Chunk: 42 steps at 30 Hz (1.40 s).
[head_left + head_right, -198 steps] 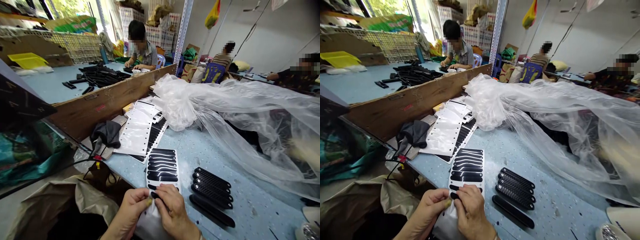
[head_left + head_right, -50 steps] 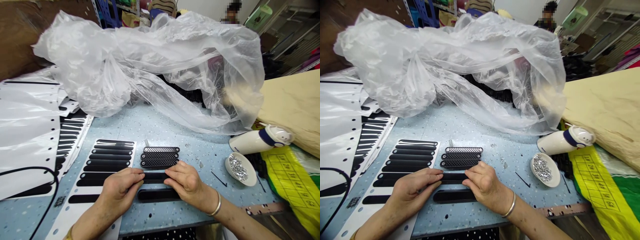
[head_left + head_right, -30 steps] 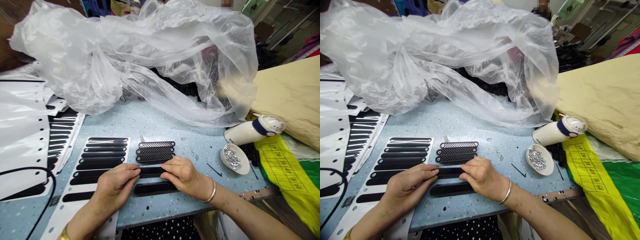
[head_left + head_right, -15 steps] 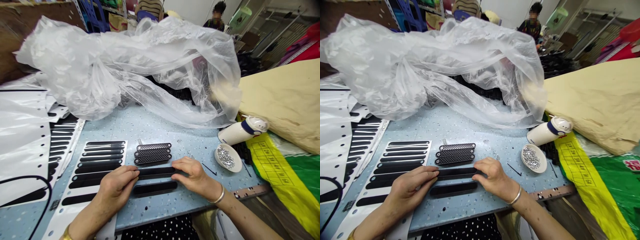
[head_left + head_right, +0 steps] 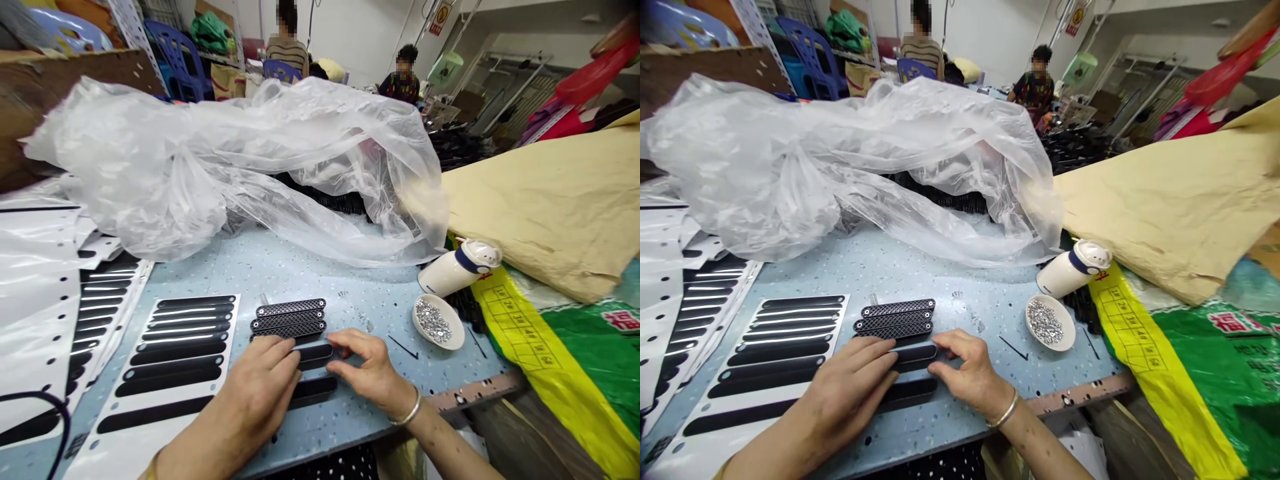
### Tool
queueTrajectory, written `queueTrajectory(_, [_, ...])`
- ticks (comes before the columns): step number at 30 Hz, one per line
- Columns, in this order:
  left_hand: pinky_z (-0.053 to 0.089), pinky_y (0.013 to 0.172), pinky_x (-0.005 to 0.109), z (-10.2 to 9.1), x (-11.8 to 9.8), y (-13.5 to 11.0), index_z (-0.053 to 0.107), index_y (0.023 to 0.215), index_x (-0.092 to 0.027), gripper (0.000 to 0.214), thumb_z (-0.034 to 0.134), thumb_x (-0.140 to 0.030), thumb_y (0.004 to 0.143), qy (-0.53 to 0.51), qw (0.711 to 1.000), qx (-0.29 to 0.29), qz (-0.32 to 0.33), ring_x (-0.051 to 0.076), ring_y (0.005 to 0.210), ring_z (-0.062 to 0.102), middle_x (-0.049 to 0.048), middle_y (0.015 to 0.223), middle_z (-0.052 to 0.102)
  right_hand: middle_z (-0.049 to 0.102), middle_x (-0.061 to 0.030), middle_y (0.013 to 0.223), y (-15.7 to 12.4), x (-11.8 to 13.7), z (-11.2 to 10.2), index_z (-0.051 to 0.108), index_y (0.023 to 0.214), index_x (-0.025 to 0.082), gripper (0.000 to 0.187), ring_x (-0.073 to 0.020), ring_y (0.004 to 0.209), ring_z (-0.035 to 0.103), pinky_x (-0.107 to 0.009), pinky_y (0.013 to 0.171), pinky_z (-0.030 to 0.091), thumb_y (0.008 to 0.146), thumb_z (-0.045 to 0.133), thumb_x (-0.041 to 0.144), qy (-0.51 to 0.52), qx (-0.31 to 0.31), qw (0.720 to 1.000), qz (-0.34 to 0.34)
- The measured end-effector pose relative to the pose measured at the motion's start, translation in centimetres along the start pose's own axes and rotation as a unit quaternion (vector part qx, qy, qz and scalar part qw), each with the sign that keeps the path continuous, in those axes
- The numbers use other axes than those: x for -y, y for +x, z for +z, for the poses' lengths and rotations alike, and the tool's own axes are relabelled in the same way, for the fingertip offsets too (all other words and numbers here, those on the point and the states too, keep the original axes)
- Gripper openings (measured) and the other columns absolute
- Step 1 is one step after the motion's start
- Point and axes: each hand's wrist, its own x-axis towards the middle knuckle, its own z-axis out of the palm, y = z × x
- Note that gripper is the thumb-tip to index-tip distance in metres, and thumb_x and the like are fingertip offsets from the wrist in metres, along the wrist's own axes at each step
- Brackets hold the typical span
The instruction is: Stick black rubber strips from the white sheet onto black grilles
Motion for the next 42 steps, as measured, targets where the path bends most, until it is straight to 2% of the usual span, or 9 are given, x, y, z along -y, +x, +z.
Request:
queueTrajectory(4, [0.056,0.079,0.038,1.7,-0.4,0.8,0.062,0.109,-0.016,0.022,0.049,-0.01,0.092,-0.02,0.998,0.056,-0.018,0.023,0.091,0.064,0.0114,0.102,0.068,0.073,-0.0064,0.09,-0.2,-0.4,0.2,0.072,0.106,0.019,0.035,-0.0168,0.072,0.065,-0.029,0.063,0.056,0.072,0.075,0.011,0.007,0.0,1.0,-0.006])
queueTrajectory(9, [0.057,0.078,0.039,2.8,-0.2,0.6,0.059,0.117,-0.016,0.029,0.046,-0.009,0.092,-0.021,0.998,0.046,-0.037,0.023,0.089,0.065,0.0111,0.099,0.068,0.074,-0.0054,0.089,-0.2,-0.4,0.1,0.071,0.109,0.022,0.03,-0.0189,0.08,0.067,-0.034,0.072,0.056,0.08,0.071,0.017,0.005,0.006,0.999,-0.031])
queueTrajectory(12, [0.058,0.077,0.038,3.1,0.0,0.5,0.06,0.116,-0.017,0.03,0.045,-0.006,0.092,-0.044,0.997,0.059,-0.038,0.022,0.088,0.065,0.0106,0.098,0.069,0.075,-0.0055,0.091,-0.1,-0.5,0.2,0.07,0.11,0.023,0.028,-0.0192,0.081,0.068,-0.036,0.074,0.056,0.084,0.067,0.017,0.015,0.007,0.999,-0.048])
queueTrajectory(17, [0.058,0.078,0.039,3.4,0.2,0.4,0.062,0.11,-0.016,0.029,0.045,-0.002,0.091,-0.086,0.992,0.08,-0.043,0.023,0.092,0.063,0.012,0.101,0.068,0.076,-0.0051,0.093,-0.1,-0.6,0.3,0.072,0.107,0.025,0.023,-0.0189,0.08,0.07,-0.037,0.073,0.056,0.086,0.066,0.016,0.025,0.001,0.997,-0.067])
queueTrajectory(24, [0.058,0.082,0.041,3.6,0.3,0.1,0.061,0.114,-0.018,0.036,0.045,0.002,0.088,-0.098,0.991,0.082,-0.046,0.024,0.097,0.062,0.0117,0.105,0.066,0.076,-0.0068,0.092,-0.1,-0.3,0.5,0.073,0.104,0.021,0.022,-0.0197,0.079,0.069,-0.036,0.072,0.056,0.084,0.067,0.012,0.023,-0.011,0.997,-0.077])
queueTrajectory(35, [0.059,0.075,0.036,3.5,0.2,0.4,0.062,0.117,-0.018,0.036,0.045,-0.002,0.09,-0.117,0.991,0.05,-0.051,0.021,0.085,0.064,0.0093,0.094,0.068,0.076,-0.005,0.093,-0.1,-0.4,0.5,0.072,0.108,0.025,0.026,-0.0189,0.079,0.069,-0.036,0.073,0.057,0.085,0.066,0.014,0.034,-0.006,0.998,-0.061])
queueTrajectory(38, [0.057,0.072,0.035,3.6,0.2,0.4,0.059,0.122,-0.018,0.039,0.044,-0.002,0.09,-0.126,0.988,0.066,-0.058,0.02,0.083,0.062,0.009,0.094,0.067,0.076,-0.006,0.091,0.0,-0.5,0.5,0.074,0.104,0.023,0.022,-0.0191,0.078,0.069,-0.036,0.072,0.057,0.085,0.067,0.014,0.035,-0.01,0.997,-0.074])
queueTrajectory(42, [0.055,0.072,0.036,3.7,0.3,0.3,0.062,0.117,-0.019,0.042,0.043,0.002,0.086,-0.136,0.982,0.114,-0.061,0.021,0.084,0.058,0.0092,0.097,0.064,0.076,-0.0065,0.09,0.0,-0.5,0.5,0.075,0.099,0.023,0.018,-0.0189,0.078,0.069,-0.036,0.072,0.057,0.086,0.066,0.015,0.036,-0.008,0.997,-0.071])
